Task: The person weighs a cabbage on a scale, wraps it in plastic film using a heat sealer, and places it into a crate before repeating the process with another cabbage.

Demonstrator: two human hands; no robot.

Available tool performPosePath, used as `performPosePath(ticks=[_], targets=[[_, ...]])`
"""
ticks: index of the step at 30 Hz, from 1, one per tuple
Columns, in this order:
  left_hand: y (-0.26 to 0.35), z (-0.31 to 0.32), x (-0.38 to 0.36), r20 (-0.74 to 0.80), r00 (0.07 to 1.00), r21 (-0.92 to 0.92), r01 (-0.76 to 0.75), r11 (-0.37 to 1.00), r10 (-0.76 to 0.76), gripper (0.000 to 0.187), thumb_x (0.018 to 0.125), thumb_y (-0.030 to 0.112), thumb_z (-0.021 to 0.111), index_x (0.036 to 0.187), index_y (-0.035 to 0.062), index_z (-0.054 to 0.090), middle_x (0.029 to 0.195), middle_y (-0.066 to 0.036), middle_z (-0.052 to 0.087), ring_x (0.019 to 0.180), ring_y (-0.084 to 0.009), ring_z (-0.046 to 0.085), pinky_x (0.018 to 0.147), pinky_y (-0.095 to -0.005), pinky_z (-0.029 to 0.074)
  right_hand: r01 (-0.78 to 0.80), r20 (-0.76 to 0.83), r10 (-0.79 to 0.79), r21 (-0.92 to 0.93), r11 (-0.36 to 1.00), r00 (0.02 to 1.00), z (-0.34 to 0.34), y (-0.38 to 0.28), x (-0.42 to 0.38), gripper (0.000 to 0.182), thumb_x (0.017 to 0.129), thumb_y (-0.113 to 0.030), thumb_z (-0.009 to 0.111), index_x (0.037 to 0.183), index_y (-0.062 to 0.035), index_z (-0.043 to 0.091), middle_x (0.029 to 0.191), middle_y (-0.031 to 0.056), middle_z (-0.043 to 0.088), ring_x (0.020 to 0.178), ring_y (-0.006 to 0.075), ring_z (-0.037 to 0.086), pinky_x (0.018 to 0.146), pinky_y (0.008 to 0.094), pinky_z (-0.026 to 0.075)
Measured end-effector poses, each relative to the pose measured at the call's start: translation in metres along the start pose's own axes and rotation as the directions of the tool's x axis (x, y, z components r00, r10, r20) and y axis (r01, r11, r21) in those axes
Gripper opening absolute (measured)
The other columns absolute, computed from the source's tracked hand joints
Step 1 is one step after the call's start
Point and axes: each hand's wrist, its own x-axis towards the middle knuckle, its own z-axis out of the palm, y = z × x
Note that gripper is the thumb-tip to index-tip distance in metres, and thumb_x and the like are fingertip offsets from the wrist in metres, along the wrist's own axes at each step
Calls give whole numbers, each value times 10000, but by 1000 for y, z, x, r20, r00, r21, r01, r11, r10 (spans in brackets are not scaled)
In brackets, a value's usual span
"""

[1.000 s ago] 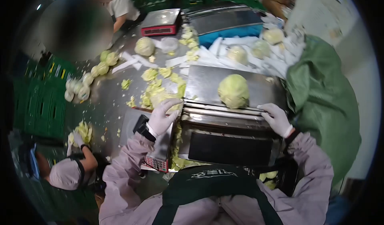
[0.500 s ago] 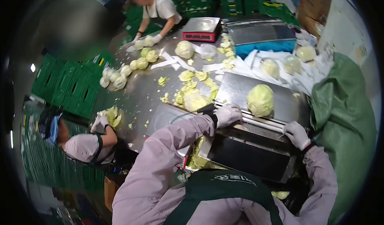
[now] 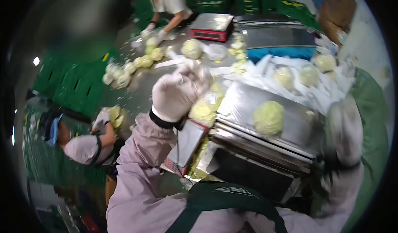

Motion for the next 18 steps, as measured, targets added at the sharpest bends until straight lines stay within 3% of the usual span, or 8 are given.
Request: performPosePath(ticks=[2, 4, 5, 6, 7, 8, 10, 18], targets=[[-27, -39, 49, -179, 972, 553, -30, 833, 154, 326, 825, 34, 528, 1149, 3, 549, 1143, -156, 587, 1074, -246, 560, 886, -369, 442, 269, 163, -228, -762, 589, 960, -45, 9, 80, 453, 914, -16, 470, 1363, 32, 432, 1347, 155, 513, 1230, 247, 505, 1055, 347, 388], [-61, -104, 57, 68, 988, 988, -47, -150, 140, 417, 804, 10, 516, 1215, 70, 558, 1220, -162, 571, 1134, -282, 543, 976, -394, 406, 436, 400, -182, -862, 259, 898, -113, 65, 129, 497, 862, 3, 499, 1356, 30, 451, 1316, 134, 558, 1250, 230, 492, 1050, 318, 375], [-78, -146, 63, 54, 995, 932, -81, -352, -85, 458, 790, 40, 545, 1243, 104, 556, 1222, -155, 568, 1149, -296, 525, 994, -406, 399, 370, 368, -64, -928, 37, 928, -133, 85, 139, 513, 845, 7, 498, 1356, 24, 453, 1309, 134, 564, 1252, 221, 488, 1050, 319, 372], [-90, -172, 69, -13, 958, 829, -149, -538, -286, 502, 775, 70, 575, 1271, 137, 553, 1225, -148, 564, 1164, -309, 507, 1012, -417, 392, 162, 199, 82, -931, 327, 976, -153, 110, 145, 534, 821, 9, 506, 1353, 20, 457, 1313, 150, 557, 1250, 242, 491, 1055, 331, 365], [-99, -167, 71, -58, 915, 862, -156, -483, -399, 536, 731, 101, 633, 1260, 116, 551, 1226, -164, 550, 1172, -340, 495, 1005, -424, 397, -85, 88, 275, -825, 559, 957, -163, 133, 146, 555, 797, 12, 514, 1349, 16, 460, 1316, 167, 549, 1248, 262, 494, 1060, 343, 359], [-112, -160, 66, -112, 860, 890, -136, -435, -498, 581, 687, 132, 690, 1249, 95, 550, 1228, -179, 536, 1180, -372, 484, 998, -431, 401, 456, 418, 248, -882, -118, 874, -151, 121, 123, 584, 784, -26, 544, 1359, 5, 443, 1334, 197, 513, 1244, 325, 480, 1068, 386, 350], [-156, -197, 45, 227, 899, 815, -386, -432, -375, 589, 674, 233, 723, 1219, 76, 564, 1218, -148, 535, 1194, -352, 467, 991, -468, 384, 484, 464, 207, -873, -57, 861, -143, 140, 104, 684, 753, -57, 589, 1401, 0, 380, 1390, 205, 448, 1291, 359, 414, 1094, 444, 310], [-185, -177, 48, 61, 968, 946, -134, -295, -243, 692, 617, 538, 768, 1130, 89, 646, 1128, -113, 582, 1056, -323, 515, 906, -444, 412, 300, 322, 116, -938, 171, 940, -116, 170, 89, 921, 705, -229, 813, 1445, -21, 305, 1255, 153, 538, 1128, 297, 535, 992, 407, 399]])
